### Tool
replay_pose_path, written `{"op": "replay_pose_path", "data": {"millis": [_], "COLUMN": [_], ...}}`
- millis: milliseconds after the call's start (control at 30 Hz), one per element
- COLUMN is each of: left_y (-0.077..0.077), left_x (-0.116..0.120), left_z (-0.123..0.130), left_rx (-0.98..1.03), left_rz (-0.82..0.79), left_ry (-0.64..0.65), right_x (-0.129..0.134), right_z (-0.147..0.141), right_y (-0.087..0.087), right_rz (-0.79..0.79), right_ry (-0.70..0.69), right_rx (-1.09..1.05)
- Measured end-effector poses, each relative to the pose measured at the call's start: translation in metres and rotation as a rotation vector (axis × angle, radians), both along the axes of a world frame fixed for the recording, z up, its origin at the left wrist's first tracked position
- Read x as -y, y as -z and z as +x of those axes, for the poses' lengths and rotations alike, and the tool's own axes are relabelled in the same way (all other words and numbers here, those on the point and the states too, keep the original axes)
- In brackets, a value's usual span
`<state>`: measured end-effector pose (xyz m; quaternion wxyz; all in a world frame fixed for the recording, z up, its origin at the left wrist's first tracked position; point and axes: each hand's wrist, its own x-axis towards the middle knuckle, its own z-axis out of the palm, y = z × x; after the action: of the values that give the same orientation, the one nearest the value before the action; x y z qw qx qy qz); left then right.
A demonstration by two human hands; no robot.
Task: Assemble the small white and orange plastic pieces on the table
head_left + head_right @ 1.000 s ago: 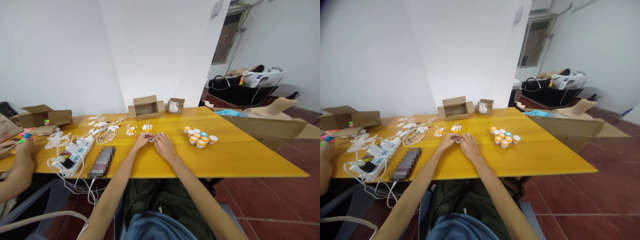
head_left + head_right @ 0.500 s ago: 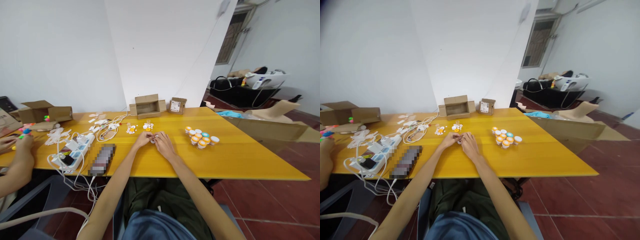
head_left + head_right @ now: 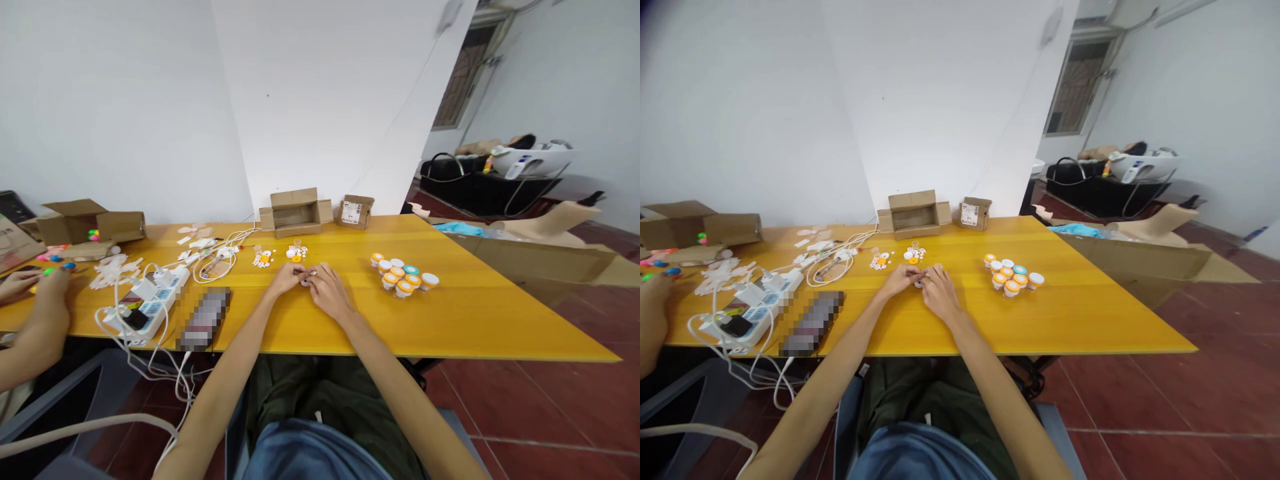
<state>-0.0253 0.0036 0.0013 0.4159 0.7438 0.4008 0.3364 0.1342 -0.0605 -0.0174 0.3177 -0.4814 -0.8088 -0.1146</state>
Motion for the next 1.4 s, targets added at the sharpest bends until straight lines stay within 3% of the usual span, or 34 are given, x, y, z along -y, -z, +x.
{"op": "replay_pose_path", "data": {"millis": [600,1000,1233,1400], "left_y": [-0.002,-0.002,-0.001,-0.003], "left_x": [0.0,0.0,0.001,0.007], "left_z": [0.002,0.002,0.003,0.006], "left_rx": [-0.012,-0.018,-0.029,-0.031], "left_rz": [0.007,0.008,0.071,0.211], "left_ry": [-0.019,-0.014,-0.036,-0.104], "right_x": [0.003,0.006,0.005,-0.01], "right_z": [0.002,0.001,0.003,0.011], "right_y": [-0.002,-0.008,-0.009,0.003], "right_rz": [0.003,-0.085,-0.053,-0.038], "right_ry": [0.011,0.038,0.193,0.295], "right_rx": [-0.056,-0.07,-0.293,-0.579]}}
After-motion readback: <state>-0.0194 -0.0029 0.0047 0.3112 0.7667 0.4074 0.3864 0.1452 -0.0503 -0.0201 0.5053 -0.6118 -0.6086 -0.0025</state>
